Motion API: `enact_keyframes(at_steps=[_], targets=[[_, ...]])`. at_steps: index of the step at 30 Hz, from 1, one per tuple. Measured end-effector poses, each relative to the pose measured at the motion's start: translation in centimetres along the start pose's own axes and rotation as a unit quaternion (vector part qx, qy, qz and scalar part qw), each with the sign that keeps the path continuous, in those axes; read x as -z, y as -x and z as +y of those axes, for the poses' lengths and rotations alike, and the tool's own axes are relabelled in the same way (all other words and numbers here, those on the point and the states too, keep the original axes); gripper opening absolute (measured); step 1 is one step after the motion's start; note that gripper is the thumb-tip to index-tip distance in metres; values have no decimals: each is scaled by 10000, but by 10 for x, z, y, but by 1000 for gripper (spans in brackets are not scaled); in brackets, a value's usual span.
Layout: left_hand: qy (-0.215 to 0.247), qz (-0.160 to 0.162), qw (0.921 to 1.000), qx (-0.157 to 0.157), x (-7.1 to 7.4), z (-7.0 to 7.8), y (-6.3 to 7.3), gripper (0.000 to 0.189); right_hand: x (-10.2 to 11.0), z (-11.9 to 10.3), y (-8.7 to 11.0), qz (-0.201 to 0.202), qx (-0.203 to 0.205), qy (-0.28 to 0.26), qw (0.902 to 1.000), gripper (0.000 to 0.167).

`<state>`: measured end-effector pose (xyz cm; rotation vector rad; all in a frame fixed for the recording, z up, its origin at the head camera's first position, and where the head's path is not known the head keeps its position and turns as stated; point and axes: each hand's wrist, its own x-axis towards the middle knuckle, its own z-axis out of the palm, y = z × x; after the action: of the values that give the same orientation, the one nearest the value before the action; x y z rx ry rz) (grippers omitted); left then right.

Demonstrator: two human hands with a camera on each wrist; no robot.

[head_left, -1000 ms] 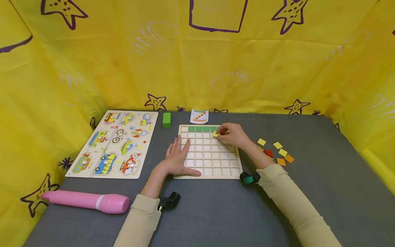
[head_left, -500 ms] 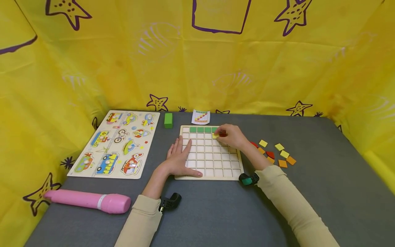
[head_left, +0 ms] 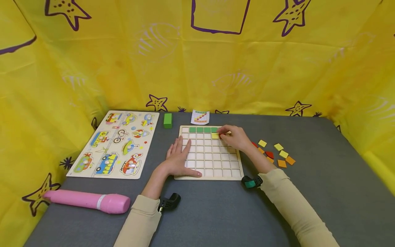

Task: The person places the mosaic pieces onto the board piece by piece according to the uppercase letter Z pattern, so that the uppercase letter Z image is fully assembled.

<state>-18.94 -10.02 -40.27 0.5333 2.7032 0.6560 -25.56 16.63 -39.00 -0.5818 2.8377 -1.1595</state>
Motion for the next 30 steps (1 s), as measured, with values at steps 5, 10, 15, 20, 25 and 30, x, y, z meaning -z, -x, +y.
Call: enact_keyframes(at_steps=[5, 10, 15, 20, 25, 30], targets=[[65, -2, 10000, -8, -1, 0, 0, 130, 2, 2, 4, -108, 11, -134, 9999, 24], [91, -8, 10000, -36, -1, 0, 0, 130, 17, 11, 16, 43, 18, 33, 10000, 25], [31, 20, 10000, -50, 0, -1, 0, 130, 45, 28, 36, 24, 54, 585, 9983, 19], [0, 7, 10000, -39, 1, -1, 2, 130, 78, 42, 65, -300, -94, 1032, 9942, 16], [-65, 32, 10000, -68, 1, -3, 1, 130, 97, 52, 85, -420, -288, 1179, 9917, 18], [-117, 21, 9999, -113, -1, -2, -2, 129, 102, 62, 93, -205, -287, 1225, 9918, 19]])
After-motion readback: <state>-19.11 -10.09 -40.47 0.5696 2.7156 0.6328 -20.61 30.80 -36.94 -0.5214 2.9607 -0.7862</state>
